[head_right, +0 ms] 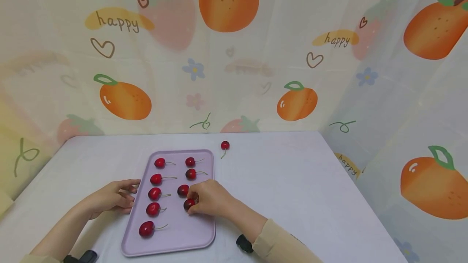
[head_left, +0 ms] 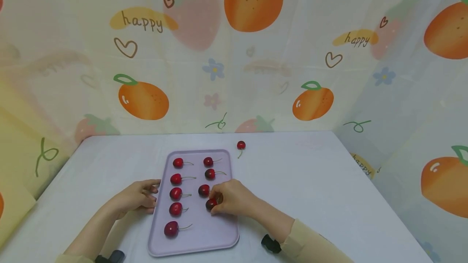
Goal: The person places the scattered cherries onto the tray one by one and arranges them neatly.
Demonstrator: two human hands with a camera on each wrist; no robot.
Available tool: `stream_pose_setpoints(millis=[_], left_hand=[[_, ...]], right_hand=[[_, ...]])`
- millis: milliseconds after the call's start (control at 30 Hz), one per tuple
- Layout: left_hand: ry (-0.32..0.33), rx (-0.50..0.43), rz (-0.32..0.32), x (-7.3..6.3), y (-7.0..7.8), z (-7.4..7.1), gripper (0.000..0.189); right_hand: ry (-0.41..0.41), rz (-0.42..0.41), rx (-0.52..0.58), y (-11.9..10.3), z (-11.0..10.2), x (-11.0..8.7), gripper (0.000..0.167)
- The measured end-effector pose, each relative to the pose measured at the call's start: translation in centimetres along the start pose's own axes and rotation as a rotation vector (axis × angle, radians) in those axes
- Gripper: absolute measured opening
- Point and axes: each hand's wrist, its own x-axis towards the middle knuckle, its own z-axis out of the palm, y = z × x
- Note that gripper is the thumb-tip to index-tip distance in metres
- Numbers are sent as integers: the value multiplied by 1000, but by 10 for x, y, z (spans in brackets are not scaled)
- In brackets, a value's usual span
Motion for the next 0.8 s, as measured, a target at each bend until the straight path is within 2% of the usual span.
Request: stream_pose_setpoints(millis=[367,800], left_hand=[[-2,7,0,1,0,0,76],[2,-4,-8,0,0,1,77]], right_hand=[[8,29,37,4,-3,-1,32],[81,44,234,13,-11,-1,27]])
